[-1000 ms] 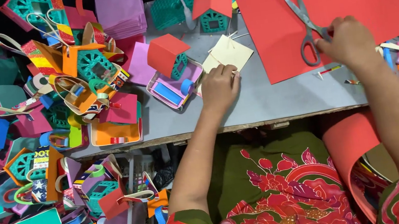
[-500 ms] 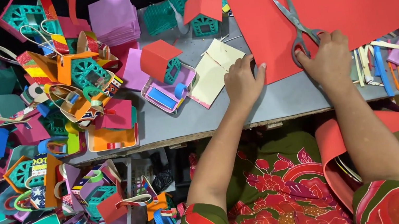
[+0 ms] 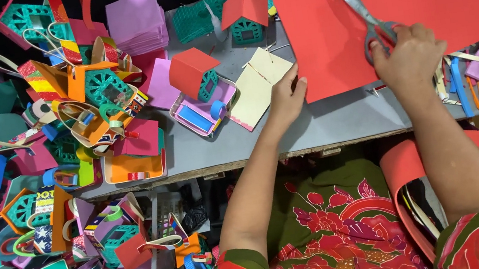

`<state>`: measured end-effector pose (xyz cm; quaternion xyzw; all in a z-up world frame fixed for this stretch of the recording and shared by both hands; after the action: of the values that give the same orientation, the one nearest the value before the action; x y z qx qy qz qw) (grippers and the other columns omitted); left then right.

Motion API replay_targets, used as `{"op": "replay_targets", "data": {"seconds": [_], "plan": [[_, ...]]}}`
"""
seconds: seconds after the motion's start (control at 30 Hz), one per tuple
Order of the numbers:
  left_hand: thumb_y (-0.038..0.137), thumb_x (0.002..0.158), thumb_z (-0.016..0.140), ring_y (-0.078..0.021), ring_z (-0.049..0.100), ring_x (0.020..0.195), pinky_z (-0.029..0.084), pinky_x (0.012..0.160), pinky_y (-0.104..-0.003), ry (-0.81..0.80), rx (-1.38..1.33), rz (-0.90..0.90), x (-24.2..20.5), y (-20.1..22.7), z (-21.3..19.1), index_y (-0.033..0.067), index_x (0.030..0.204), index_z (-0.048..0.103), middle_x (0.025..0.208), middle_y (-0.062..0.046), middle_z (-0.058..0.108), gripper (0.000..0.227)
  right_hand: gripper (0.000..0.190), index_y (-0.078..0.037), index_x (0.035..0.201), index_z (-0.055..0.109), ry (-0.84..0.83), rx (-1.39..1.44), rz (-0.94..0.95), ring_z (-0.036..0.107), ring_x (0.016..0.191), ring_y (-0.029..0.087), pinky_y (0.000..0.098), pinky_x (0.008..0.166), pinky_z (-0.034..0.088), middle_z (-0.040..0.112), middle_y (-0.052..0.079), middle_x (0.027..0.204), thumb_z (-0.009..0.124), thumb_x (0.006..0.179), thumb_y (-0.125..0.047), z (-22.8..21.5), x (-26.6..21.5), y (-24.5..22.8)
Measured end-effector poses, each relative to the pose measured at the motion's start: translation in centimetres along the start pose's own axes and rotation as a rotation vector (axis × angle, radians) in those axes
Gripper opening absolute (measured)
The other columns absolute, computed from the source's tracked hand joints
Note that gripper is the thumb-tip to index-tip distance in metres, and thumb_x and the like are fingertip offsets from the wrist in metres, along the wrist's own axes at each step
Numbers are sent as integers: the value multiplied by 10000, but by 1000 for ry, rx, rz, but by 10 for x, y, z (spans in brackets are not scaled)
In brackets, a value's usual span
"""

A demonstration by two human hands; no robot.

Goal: Assembling decorative paper houses by cutting paper components, applying glue, and joining pieces together.

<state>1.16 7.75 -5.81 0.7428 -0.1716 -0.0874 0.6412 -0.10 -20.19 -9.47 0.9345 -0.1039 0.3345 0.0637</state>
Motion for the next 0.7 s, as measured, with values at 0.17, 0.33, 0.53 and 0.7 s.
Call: {"op": "replay_targets", "data": {"seconds": [0.17, 0.33, 0.53, 0.7], "plan": [[166, 1006, 417, -139, 425, 643, 357, 641, -271, -31, 168, -145, -12, 2, -19, 114, 1440, 550, 726, 6, 499, 457, 488, -78, 1081, 784, -69, -76, 70, 630, 921, 298, 462, 633, 435, 691, 85, 1003, 734, 1038, -562, 40, 16, 13], [202, 1025, 489, -209, 532, 701, 450, 620, -350, 127, 456, 127, 1, -53, -14, 68, 1606, 286, 774, -51, 538, 630, 487, -4, 1302, 641, -115, 132, 134, 637, 969, 377, 534, 690, 473, 631, 173, 1123, 762, 1058, -407, 26, 30, -9], [252, 1061, 455, -292, 625, 1008, 545, 727, -410, 196, 508, 241, -7, -55, -12, 56, 1589, 302, 1132, -137, 624, 584, 435, 14, 1297, 611, -8, 476, -115, 479, 1214, 445, 652, 993, 290, 491, 255, 1320, 673, 1047, -337, -19, 17, -64], [184, 1057, 471, -247, 669, 1011, 607, 874, -357, 344, 529, 347, -14, -46, -21, 95, 1518, 469, 1203, -134, 614, 469, 851, -120, 1432, 626, -151, 567, -414, 383, 1503, 457, 692, 1173, 176, 483, 249, 1532, 602, 853, -743, -40, -19, -95]]}}
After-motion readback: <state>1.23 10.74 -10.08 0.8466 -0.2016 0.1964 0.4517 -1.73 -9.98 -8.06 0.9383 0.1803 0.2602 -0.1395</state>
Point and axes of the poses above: each hand's wrist, its own x-axis towards the middle knuckle, its own z-axis out of the palm, y = z × x, the point moved 2 cm from there along x, towards the middle knuckle
